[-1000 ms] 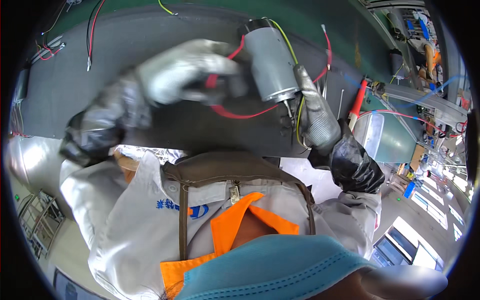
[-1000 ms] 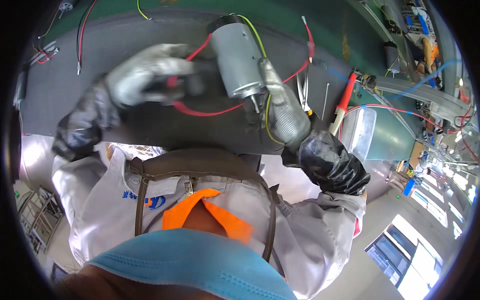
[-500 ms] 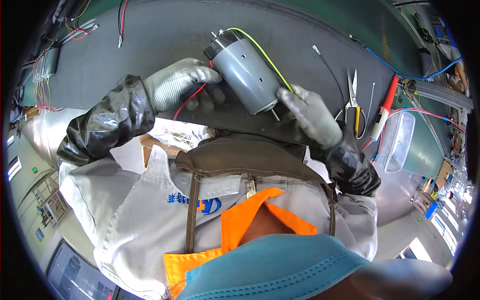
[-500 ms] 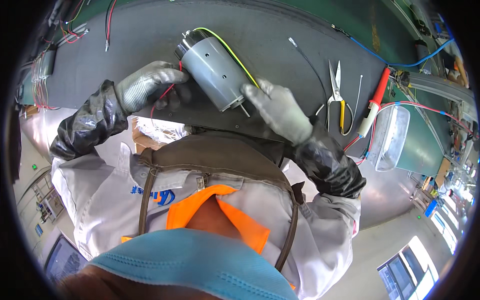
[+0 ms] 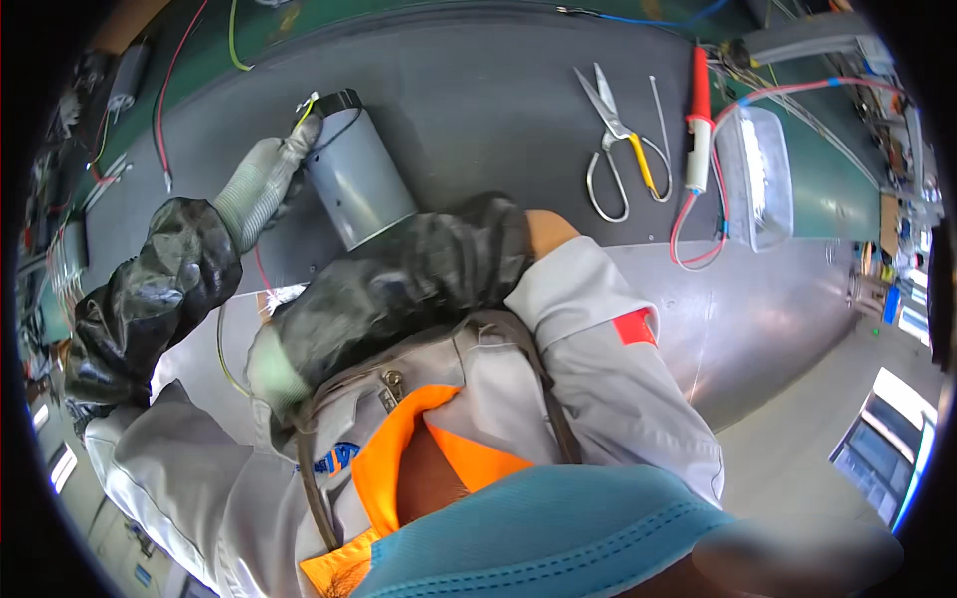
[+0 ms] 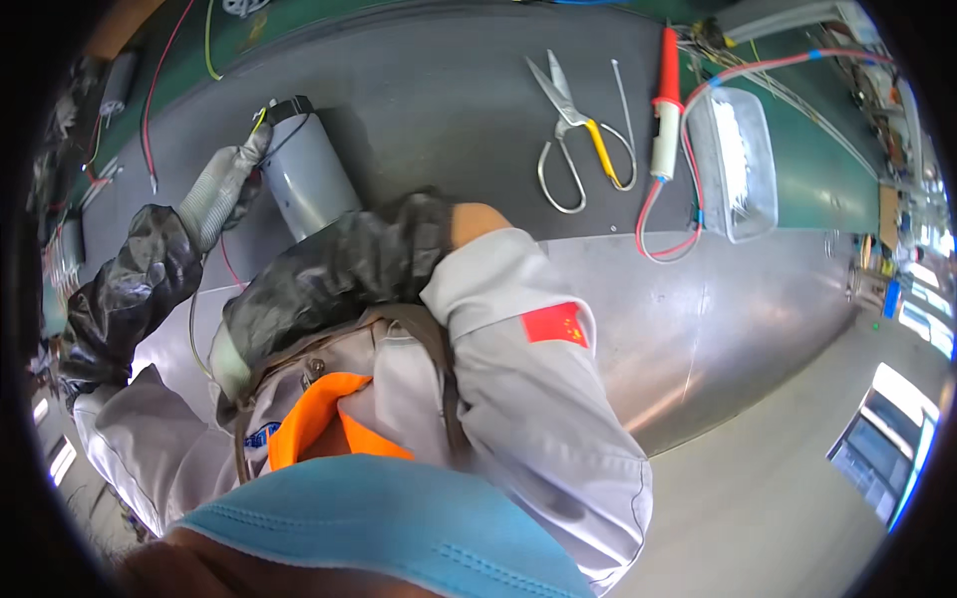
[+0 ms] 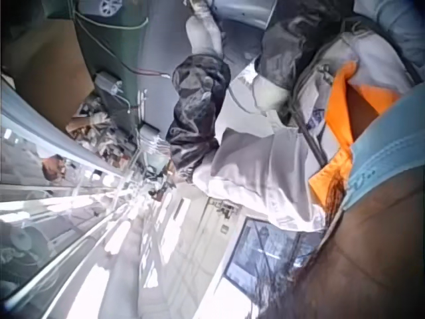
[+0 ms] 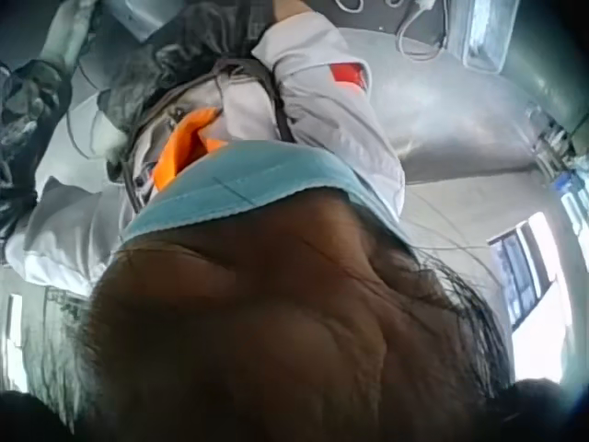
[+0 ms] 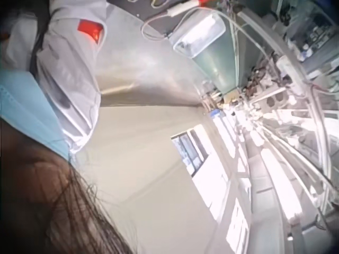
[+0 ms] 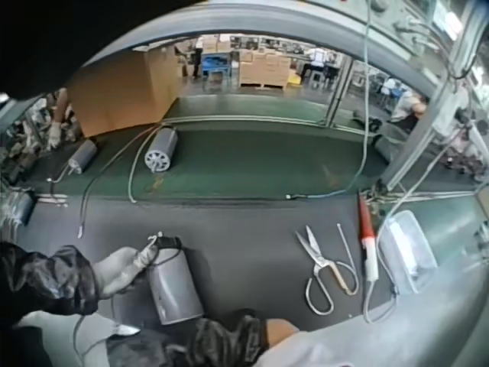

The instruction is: Assemble and test small electric motors by connecting wires and placing them on a conveyor.

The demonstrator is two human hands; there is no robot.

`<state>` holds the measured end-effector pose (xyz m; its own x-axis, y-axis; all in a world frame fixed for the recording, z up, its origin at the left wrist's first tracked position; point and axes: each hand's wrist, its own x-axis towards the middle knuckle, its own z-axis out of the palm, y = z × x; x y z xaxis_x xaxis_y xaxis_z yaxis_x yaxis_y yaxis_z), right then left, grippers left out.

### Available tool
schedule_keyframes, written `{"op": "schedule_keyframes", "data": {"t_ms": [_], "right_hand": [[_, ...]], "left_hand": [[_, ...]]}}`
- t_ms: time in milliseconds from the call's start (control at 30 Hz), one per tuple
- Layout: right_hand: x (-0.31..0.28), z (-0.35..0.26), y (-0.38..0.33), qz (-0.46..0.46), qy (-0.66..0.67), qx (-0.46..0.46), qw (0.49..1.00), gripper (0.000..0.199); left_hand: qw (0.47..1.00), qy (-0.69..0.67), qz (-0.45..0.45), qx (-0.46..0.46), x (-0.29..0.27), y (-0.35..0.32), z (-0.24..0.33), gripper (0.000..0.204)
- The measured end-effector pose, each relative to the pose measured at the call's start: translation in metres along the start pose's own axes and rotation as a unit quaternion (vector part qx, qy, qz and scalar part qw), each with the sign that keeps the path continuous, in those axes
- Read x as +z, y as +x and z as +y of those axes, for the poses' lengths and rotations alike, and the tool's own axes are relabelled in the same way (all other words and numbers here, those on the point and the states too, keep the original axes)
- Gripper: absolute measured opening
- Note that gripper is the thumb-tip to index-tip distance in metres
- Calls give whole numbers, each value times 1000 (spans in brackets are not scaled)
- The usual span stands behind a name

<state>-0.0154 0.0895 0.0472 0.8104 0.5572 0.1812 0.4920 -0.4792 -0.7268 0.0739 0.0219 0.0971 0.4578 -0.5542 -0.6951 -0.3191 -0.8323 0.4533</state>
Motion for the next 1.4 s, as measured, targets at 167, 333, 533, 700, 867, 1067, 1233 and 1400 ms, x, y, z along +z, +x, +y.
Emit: {"op": "schedule_keyframes", "data": {"t_ms": [167,333,533,700,867,1067,1233,1400], "right_hand": [[-92,-2,-203,266,-65,35,961,21],[-108,8,-415,547,-132,596,573,30],[-108,48,-459,326,-374,715,493,24],[-121,77,-449,229,-414,723,503,21],[-135,20,-442,476,-110,675,553,24],[-111,-47,-307,722,203,269,605,31],[-60,-18,-204,670,536,143,494,25],[-31,5,-212,578,20,248,777,24]], "left_hand": [[966,56,48,247,17,46,-9,68],[953,11,57,297,37,58,-11,65],[945,54,45,320,49,38,4,64],[949,-48,33,311,52,35,-24,42],[918,52,-182,348,5,76,-14,45],[946,162,-271,79,-44,27,53,50],[843,3,-400,360,-50,81,6,31],[942,97,-318,-54,-54,5,64,32]]}}
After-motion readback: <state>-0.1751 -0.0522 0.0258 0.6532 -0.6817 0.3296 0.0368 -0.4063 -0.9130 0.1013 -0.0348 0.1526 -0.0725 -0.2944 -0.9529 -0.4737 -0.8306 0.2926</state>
